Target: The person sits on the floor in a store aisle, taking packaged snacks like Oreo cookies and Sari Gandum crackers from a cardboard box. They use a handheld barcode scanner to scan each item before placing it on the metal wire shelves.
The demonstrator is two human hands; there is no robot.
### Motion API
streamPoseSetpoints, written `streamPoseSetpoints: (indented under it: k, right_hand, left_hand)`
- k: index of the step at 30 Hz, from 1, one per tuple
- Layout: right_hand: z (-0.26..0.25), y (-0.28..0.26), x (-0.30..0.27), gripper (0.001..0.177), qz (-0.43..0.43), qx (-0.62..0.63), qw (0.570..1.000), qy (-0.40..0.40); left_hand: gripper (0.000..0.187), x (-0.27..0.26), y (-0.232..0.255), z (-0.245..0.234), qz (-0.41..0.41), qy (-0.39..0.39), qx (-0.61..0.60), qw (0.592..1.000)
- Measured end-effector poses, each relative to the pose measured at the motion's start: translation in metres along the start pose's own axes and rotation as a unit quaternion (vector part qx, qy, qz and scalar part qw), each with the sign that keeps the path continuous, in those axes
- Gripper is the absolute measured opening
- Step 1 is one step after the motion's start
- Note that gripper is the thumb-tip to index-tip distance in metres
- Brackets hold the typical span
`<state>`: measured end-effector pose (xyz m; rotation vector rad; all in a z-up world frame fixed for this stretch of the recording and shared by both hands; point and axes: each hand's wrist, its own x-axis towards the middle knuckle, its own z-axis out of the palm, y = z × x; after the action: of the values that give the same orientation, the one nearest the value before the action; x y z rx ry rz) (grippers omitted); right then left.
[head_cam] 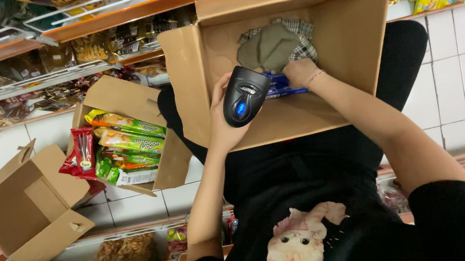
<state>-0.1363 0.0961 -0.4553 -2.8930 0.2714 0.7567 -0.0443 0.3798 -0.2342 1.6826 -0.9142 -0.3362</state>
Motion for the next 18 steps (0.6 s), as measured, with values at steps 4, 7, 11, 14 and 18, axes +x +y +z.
streamPoseSetpoints:
  k: [4, 7, 11, 14, 18]
  right_hand:
    - [0.039, 0.001, 0.012, 0.037, 0.028, -0.026, 0.998, -0.044]
    - [0.047, -0.009, 0.002, 0.032, -0.002, -0.073, 0.995, 0.066]
    - [0.056, 0.002, 0.012, 0.027, -0.011, -0.109, 0.980, 0.167]
    - [0.060, -0.001, 0.018, 0.028, -0.002, -0.101, 0.979, 0.176]
    - [0.035, -0.011, 0.012, 0.037, -0.008, -0.124, 0.983, 0.138]
  left_hand:
    - [0.039, -0.005, -0.006, -0.004, -0.008, 0.000, -0.031, 0.999]
    - [0.041, -0.007, -0.006, -0.006, -0.016, -0.002, -0.055, 0.998]
    - [0.046, -0.004, -0.006, -0.007, -0.035, -0.001, -0.067, 0.997]
    - [0.044, -0.002, -0.005, -0.008, -0.026, 0.003, -0.052, 0.998]
    - [0.040, -0.002, -0.003, -0.007, -0.037, 0.003, -0.021, 0.999]
